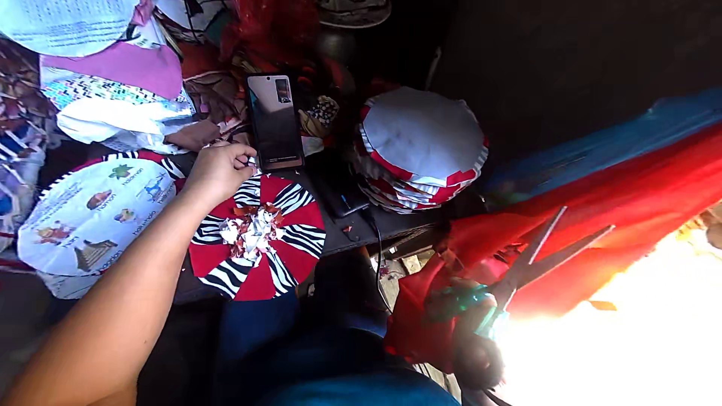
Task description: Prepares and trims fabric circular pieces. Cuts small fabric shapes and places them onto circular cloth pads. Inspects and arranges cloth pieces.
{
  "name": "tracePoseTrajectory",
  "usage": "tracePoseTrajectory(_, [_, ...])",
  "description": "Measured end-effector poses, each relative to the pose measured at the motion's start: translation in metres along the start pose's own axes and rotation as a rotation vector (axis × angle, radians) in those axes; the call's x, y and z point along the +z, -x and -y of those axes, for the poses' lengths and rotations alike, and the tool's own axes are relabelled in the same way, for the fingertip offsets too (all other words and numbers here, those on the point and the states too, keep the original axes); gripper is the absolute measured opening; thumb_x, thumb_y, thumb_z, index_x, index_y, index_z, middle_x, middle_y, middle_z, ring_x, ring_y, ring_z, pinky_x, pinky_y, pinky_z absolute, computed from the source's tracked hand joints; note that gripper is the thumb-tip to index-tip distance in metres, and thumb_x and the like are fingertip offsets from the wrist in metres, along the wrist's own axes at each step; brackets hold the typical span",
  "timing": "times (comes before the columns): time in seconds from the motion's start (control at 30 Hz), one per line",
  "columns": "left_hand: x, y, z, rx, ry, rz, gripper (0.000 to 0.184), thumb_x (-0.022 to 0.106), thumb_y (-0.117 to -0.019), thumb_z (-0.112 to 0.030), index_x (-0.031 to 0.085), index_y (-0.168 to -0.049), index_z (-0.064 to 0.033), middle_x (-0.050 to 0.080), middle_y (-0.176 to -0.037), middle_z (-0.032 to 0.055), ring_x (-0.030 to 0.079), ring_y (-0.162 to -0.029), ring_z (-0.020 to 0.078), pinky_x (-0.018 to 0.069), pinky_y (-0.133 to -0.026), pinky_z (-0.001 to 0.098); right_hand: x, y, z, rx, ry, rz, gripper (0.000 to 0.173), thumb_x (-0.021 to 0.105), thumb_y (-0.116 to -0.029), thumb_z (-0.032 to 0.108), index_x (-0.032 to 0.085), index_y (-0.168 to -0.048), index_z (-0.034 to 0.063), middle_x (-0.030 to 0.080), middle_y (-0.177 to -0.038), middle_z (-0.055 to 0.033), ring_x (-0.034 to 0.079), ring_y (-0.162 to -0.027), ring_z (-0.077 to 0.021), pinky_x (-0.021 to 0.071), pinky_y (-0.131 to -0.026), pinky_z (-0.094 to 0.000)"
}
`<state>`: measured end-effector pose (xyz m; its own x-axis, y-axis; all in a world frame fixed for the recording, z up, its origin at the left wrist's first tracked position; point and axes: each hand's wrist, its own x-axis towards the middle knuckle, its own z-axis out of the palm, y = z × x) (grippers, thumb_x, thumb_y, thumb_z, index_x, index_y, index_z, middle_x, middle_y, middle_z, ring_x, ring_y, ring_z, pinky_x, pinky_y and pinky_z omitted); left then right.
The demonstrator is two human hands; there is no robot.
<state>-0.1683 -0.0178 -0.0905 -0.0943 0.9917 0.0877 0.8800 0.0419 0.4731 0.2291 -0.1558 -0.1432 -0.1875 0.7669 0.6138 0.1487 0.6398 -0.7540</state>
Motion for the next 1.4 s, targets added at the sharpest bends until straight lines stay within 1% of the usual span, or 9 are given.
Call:
tracePoseTrajectory(0.27, [0.000,-0.010,-0.002,0.085,-0.099,0.023,0.014,0.059,-0.1008,-0.002,0.070,-0.105,0.0064,0.066,-0.108,0.0283,0.063,-0.105,0.0454,0.0458,-0.095,0.0629,0.021,-0.014,-0.001,0.043,-0.102,0.139,0.050,0.040,-0.1062,0.055,0.049,-0.141,0.0213,0.064,-0.104,0.0144,0.062,-0.092,0.0070,0.0540,-0.078,-0.0134])
tracePoseTrajectory(0.37, [-0.004,-0.013,-0.003,0.037,-0.097,0.022,0.019,0.053,-0.1042,-0.004,0.066,-0.110,0.0086,0.066,-0.109,0.0311,0.063,-0.107,0.0488,0.0451,-0.096,0.0655,0.038,-0.022,0.003,0.095,-0.137,0.177,0.048,0.040,-0.1076,0.051,0.052,-0.135,0.0135,0.064,-0.093,0.0107,0.062,-0.083,0.0065,0.0546,-0.073,-0.0147])
tracePoseTrajectory(0.47, [-0.013,-0.012,-0.009,-0.079,-0.010,0.008,0.022,0.049,-0.1061,-0.006,0.062,-0.116,0.0098,0.065,-0.106,0.0319,0.064,-0.104,0.0485,0.0454,-0.094,0.0660,0.053,-0.032,0.007,0.121,-0.177,0.292,0.058,0.039,-0.1081,0.049,0.049,-0.135,-0.0013,0.063,-0.093,0.0039,0.061,-0.085,0.0057,0.0546,-0.076,-0.0155])
tracePoseTrajectory(0.6, [-0.020,-0.007,-0.005,-0.196,0.262,-0.017,0.023,0.049,-0.1064,-0.006,0.057,-0.121,0.0086,0.066,-0.107,0.0245,0.069,-0.096,0.0304,0.0548,-0.091,0.0488,0.077,-0.047,0.007,0.199,-0.260,0.440,0.061,0.039,-0.1079,0.047,0.048,-0.129,-0.0092,0.064,-0.090,-0.0001,0.062,-0.080,0.0029,0.0554,-0.073,-0.0164])
tracePoseTrajectory(0.73, [-0.029,0.011,-0.005,-0.253,0.680,-0.082,0.015,0.050,-0.1044,-0.001,0.051,-0.118,0.0042,0.059,-0.101,0.0079,0.068,-0.085,0.0076,0.0591,-0.080,0.0267,0.100,-0.056,0.003,0.306,-0.355,0.589,0.054,0.041,-0.1073,0.040,0.048,-0.128,-0.0084,0.063,-0.087,0.0019,0.061,-0.077,0.0011,0.0541,-0.069,-0.0181])
tracePoseTrajectory(0.87, [-0.036,0.043,-0.014,-0.211,0.995,-0.146,0.010,0.047,-0.1045,-0.003,0.050,-0.105,-0.0120,0.061,-0.090,-0.0063,0.068,-0.079,0.0029,0.0600,-0.077,0.0230,0.115,-0.060,0.005,0.506,-0.667,0.827,0.077,0.038,-0.1036,0.061,0.039,-0.138,-0.0075,0.063,-0.099,0.0007,0.067,-0.087,-0.0045,0.0589,-0.074,-0.0225])
tracePoseTrajectory(0.93, [-0.035,0.061,-0.020,-0.162,1.084,-0.159,0.012,0.047,-0.1041,-0.004,0.051,-0.103,-0.0156,0.064,-0.088,-0.0086,0.068,-0.078,0.0029,0.0594,-0.077,0.0228,0.123,-0.062,0.006,0.564,-0.767,0.914,0.079,0.039,-0.1030,0.061,0.034,-0.142,-0.0065,0.060,-0.103,0.0004,0.066,-0.091,-0.0063,0.0584,-0.074,-0.0227])
tracePoseTrajectory(1.1, [-0.006,0.107,-0.027,-0.032,1.011,-0.175,0.018,0.057,-0.0968,0.001,0.056,-0.103,-0.0162,0.065,-0.087,-0.0111,0.066,-0.076,0.0006,0.0595,-0.074,0.0213,0.140,-0.063,0.010,0.524,-0.724,0.893,0.059,0.040,-0.1067,0.039,0.036,-0.140,-0.0097,0.059,-0.100,-0.0014,0.064,-0.087,-0.0028,0.0555,-0.072,-0.0183])
tracePoseTrajectory(1.4, [0.020,0.132,-0.023,-0.094,0.941,-0.165,0.019,0.064,-0.0901,0.008,0.067,-0.100,-0.0080,0.069,-0.085,-0.0067,0.067,-0.072,0.0007,0.0585,-0.069,0.0182,0.147,-0.048,0.007,0.550,-0.675,0.732,0.029,0.045,-0.1037,0.017,0.052,-0.122,-0.0046,0.057,-0.080,0.0050,0.059,-0.066,0.0009,0.0531,-0.060,-0.0167])
